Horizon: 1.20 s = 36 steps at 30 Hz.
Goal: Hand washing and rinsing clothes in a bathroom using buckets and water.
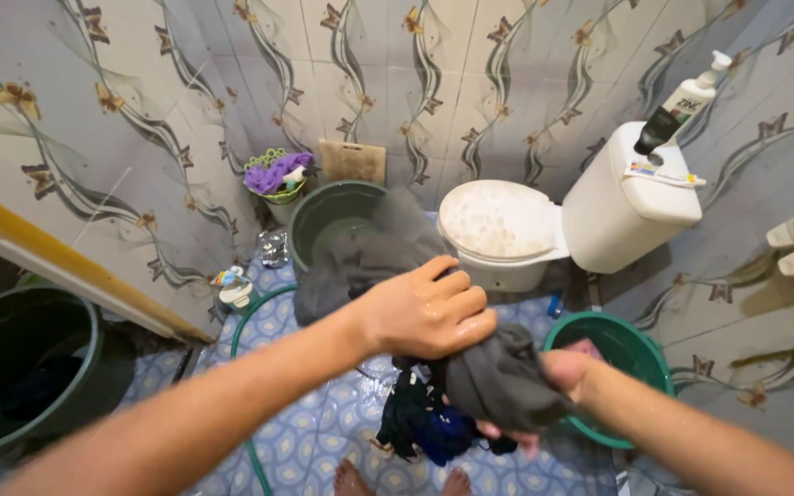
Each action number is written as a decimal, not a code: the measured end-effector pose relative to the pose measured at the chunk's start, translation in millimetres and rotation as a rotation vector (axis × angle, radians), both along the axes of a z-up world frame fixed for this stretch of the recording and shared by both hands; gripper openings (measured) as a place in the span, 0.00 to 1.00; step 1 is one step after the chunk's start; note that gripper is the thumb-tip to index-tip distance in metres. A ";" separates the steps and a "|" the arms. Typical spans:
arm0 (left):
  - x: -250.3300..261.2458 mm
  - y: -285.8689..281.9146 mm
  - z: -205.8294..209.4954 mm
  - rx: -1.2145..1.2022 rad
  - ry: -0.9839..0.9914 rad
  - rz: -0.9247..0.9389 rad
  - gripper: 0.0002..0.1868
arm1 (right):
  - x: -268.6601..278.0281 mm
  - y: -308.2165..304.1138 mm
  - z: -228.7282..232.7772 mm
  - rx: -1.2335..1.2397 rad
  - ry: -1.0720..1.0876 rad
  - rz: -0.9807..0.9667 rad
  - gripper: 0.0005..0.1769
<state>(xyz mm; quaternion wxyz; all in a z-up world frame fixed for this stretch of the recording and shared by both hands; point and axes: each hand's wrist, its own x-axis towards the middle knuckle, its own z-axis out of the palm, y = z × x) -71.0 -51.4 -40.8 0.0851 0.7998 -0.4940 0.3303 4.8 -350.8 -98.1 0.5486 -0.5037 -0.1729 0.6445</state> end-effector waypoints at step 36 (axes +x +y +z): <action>-33.3 -63.3 -191.2 -1.777 2.105 -0.520 0.13 | 33.2 125.7 -24.1 0.306 -2.002 0.194 0.16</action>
